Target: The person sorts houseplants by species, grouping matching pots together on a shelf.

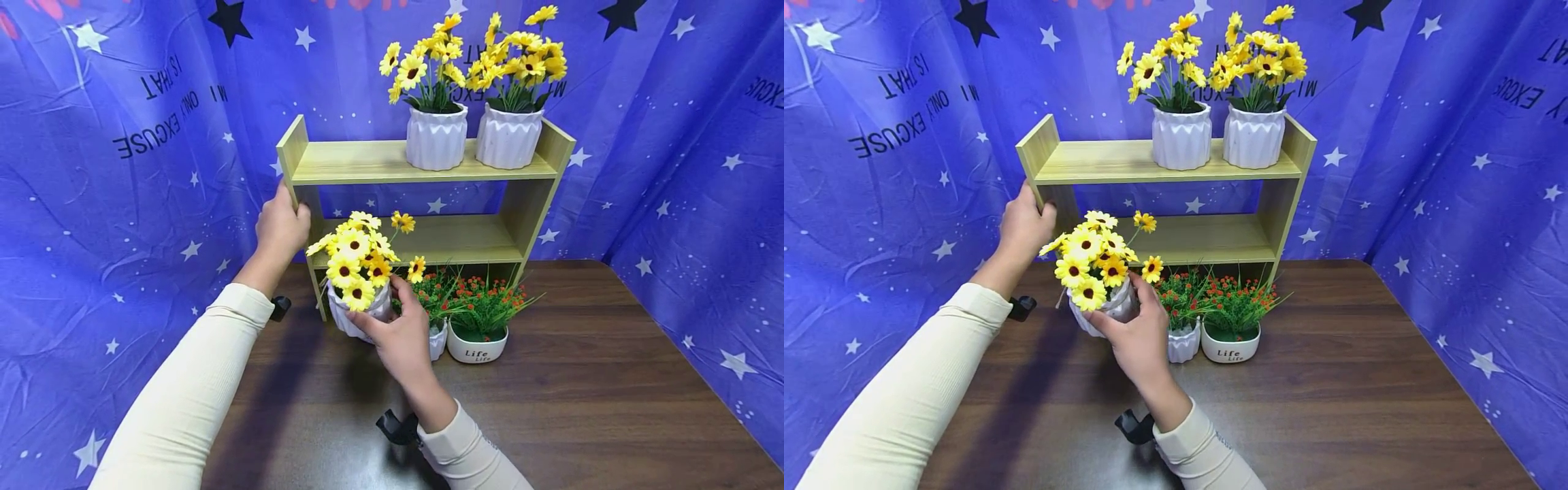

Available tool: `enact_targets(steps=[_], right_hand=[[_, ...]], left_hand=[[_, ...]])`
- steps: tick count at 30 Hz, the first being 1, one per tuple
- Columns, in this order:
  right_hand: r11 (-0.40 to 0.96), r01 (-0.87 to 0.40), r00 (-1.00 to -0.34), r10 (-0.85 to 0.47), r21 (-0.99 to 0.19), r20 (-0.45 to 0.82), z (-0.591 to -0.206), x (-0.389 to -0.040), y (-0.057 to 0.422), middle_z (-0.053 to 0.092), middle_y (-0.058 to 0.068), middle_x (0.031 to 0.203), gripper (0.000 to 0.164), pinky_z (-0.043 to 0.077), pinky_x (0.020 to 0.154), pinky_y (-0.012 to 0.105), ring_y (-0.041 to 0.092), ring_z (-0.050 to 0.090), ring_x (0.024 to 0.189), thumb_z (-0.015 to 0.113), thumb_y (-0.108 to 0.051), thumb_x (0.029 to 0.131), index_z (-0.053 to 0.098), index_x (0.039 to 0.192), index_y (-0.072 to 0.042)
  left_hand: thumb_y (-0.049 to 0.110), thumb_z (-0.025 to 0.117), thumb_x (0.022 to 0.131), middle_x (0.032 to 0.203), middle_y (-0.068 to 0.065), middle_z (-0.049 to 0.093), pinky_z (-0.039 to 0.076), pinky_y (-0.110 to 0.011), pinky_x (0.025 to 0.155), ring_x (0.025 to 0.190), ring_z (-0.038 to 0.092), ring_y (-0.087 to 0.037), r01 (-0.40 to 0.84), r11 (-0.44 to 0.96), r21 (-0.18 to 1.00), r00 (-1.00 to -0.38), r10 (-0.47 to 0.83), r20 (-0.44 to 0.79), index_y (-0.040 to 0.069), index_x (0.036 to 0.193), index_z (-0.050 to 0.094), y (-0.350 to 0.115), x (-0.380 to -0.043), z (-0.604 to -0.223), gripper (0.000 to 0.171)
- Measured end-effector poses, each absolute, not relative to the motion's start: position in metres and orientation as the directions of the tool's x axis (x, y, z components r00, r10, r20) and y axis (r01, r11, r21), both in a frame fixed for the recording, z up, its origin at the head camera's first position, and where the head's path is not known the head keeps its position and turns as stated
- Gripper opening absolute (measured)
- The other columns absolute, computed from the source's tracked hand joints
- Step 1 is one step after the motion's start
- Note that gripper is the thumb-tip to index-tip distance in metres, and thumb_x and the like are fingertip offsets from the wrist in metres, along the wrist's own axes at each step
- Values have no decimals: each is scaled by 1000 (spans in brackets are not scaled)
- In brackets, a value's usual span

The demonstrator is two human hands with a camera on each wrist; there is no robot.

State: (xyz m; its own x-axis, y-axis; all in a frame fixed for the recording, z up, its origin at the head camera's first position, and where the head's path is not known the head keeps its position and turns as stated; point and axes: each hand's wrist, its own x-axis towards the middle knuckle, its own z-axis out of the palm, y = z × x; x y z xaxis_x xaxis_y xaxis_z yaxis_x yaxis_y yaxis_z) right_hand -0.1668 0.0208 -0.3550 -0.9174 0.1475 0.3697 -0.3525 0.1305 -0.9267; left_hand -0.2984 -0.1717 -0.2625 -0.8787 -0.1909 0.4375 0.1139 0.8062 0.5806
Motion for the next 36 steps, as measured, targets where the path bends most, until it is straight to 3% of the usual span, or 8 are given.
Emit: enact_targets(steps=[8,15,20,36], right_hand=[[102,-439,-881,149,-893,450,-311,-184,37,62,10,116,69,57,75,36,25,67,98,91,-24,69,61,131,-18],[126,-524,-829,155,-843,538,-268,-201,44,60,4,121,73,55,81,33,20,59,109,90,-29,72,58,135,-14],[186,-549,-800,163,-815,577,-244,-215,46,62,4,118,73,55,77,35,19,60,103,90,-31,72,58,135,-14],[161,-549,-812,130,-820,569,-209,-245,35,66,2,119,66,53,80,32,12,64,103,87,-35,75,60,132,-12]], left_hand=[[20,49,96,118,-30,63,43,-65,81,106,59,-53,113,807,580,-874,-197,444,10,141,44,-173,-298,-263,46],[21,48,96,119,-29,62,43,-65,82,108,59,-53,115,806,580,-876,-193,442,9,139,44,-173,-298,-263,45],[21,48,95,117,-31,63,43,-65,81,106,60,-53,125,802,584,-874,-190,448,10,141,44,-174,-298,-263,47],[20,52,96,114,-32,64,44,-65,79,104,61,-53,155,797,584,-860,-182,476,9,139,47,-173,-298,-265,44]])
